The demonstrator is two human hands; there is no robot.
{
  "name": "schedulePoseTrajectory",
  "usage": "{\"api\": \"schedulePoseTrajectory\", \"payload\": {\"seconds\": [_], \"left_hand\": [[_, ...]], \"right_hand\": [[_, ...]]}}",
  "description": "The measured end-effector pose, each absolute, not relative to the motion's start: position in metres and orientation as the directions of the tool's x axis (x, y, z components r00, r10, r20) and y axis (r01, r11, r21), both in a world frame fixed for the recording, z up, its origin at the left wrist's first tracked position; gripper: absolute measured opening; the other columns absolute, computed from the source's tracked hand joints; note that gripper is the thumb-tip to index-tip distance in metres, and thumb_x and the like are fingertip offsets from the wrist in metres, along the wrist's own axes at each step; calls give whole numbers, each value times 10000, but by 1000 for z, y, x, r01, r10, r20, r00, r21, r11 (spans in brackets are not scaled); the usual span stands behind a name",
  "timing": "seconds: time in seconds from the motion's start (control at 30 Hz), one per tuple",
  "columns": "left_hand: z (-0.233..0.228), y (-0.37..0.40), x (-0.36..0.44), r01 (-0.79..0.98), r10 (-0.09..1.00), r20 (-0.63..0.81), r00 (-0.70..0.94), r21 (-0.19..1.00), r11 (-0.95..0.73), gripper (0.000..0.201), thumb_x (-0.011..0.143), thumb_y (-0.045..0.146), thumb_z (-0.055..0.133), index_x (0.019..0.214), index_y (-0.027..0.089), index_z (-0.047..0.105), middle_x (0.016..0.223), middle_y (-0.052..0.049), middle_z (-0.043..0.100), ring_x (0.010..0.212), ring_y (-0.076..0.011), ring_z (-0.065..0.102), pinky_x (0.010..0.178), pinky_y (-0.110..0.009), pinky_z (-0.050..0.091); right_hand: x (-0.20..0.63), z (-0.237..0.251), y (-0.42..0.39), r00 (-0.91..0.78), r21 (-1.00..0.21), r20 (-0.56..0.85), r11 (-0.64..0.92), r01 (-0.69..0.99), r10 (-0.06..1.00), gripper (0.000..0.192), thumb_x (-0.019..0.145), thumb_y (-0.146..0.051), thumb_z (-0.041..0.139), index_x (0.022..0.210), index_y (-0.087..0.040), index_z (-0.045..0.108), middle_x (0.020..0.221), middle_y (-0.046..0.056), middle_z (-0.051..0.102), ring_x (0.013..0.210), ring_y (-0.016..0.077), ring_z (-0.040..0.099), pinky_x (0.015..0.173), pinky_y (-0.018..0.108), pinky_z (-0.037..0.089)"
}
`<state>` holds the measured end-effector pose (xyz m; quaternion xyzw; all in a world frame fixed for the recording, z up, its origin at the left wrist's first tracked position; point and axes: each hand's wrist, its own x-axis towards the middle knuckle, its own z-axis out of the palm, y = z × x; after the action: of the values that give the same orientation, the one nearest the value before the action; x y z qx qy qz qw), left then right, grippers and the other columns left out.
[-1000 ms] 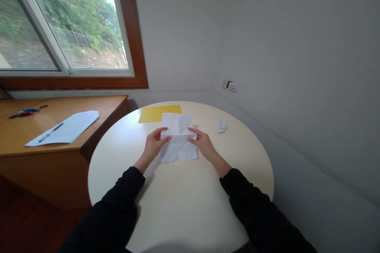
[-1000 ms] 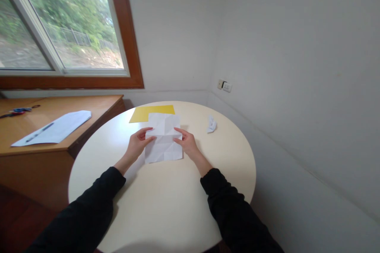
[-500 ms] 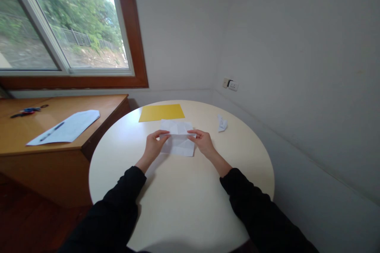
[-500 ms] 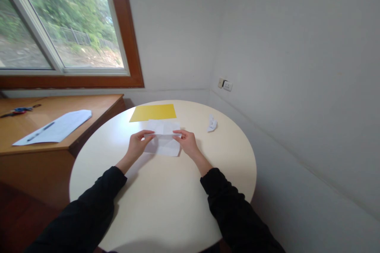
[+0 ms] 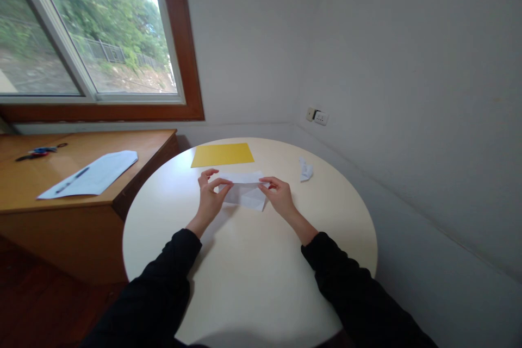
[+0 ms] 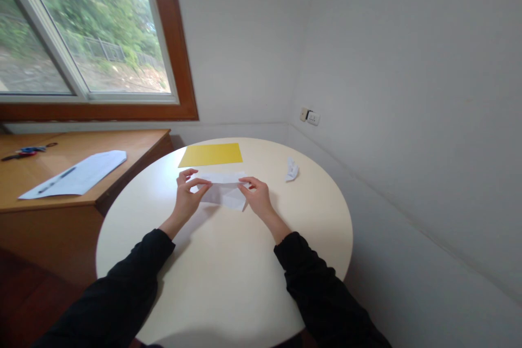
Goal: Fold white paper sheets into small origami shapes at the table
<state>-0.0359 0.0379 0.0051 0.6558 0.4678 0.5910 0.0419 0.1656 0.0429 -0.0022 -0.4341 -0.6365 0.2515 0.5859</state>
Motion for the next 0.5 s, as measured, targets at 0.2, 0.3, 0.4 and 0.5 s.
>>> {"api": "schedulePoseTrajectory", "payload": {"seconds": [0.2, 0.3, 0.4, 0.5], "left_hand": [[9, 37, -35, 480, 688, 721, -75, 631, -609, 29, 689, 221, 647, 668, 204, 655, 964, -52, 643, 1015, -223, 527, 944, -430, 328], [11, 36, -33, 425, 742, 665, -86, 698, -576, 30, 672, 233, 651, 672, 203, 657, 799, -30, 680, 912, -213, 584, 921, -416, 339], [13, 35, -32, 340, 808, 580, -106, 784, -518, 91, 659, 280, 652, 677, 190, 660, 741, -28, 681, 773, -189, 599, 779, -346, 417], [14, 35, -31, 260, 848, 516, -122, 841, -475, 140, 645, 306, 654, 688, 173, 659, 681, -19, 665, 657, -152, 567, 634, -277, 420]], "right_hand": [[169, -6, 48, 102, -827, 514, 461, 321, 852, 270, 609, -325, 668, 844, -192, 664, 845, 53, 623, 722, 163, 526, 589, 272, 394], [172, -8, 52, 109, -811, 517, 446, 378, 849, 314, 558, -347, 709, 836, -208, 665, 947, 66, 581, 861, 194, 526, 653, 290, 412], [174, -12, 55, 96, -851, 458, 404, 335, 884, 393, 529, -376, 727, 865, -189, 647, 1071, 87, 556, 967, 214, 520, 758, 325, 421], [174, -14, 55, -12, -907, 364, 357, 222, 931, 422, 572, -408, 701, 914, -173, 628, 1064, 89, 595, 944, 206, 552, 800, 339, 423]]}}
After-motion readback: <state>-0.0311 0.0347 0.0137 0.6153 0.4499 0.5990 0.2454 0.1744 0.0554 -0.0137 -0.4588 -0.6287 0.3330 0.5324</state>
